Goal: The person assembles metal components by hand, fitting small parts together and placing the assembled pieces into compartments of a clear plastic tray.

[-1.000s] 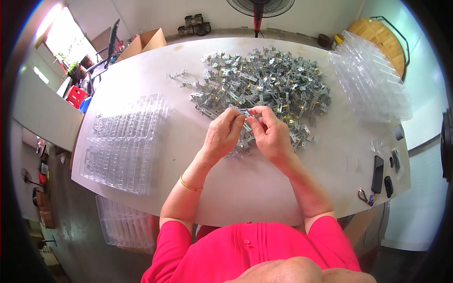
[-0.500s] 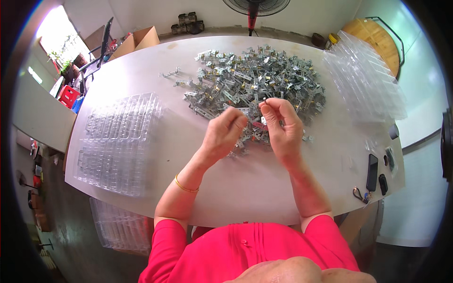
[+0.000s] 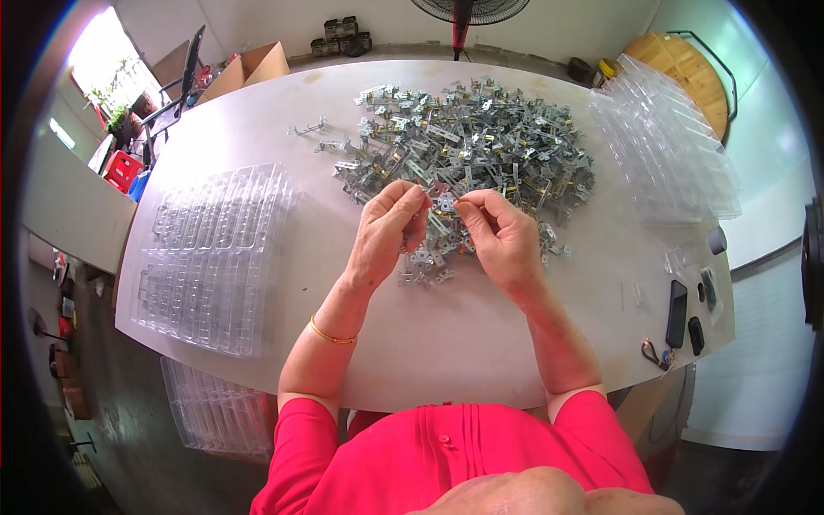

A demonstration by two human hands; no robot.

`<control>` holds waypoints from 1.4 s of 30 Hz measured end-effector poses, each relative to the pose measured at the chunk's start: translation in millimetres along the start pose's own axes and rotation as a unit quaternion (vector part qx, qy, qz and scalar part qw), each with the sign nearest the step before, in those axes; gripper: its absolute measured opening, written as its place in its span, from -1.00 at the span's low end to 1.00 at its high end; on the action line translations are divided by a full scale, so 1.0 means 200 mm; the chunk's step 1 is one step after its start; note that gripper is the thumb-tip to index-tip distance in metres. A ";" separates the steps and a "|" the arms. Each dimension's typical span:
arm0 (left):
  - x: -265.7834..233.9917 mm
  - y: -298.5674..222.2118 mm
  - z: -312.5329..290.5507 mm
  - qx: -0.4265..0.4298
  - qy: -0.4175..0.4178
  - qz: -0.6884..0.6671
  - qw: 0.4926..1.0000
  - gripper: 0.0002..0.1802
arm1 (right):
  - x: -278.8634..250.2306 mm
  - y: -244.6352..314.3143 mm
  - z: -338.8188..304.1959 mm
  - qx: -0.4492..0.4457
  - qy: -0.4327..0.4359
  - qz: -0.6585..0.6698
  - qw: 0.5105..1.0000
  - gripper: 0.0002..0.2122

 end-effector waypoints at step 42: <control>0.03 -0.06 -0.05 0.090 0.053 0.330 0.938 -0.79 | -0.02 -0.08 0.02 0.185 0.167 0.220 0.943 -0.80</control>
Point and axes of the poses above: each hand's wrist, its own z-axis towards the middle knuckle, its own x-axis out of the palm, y = z × x, the point moved 5 cm from there along z, towards the middle knuckle, and after that the axes turned 10 degrees about -x, right-handed, at the moved point
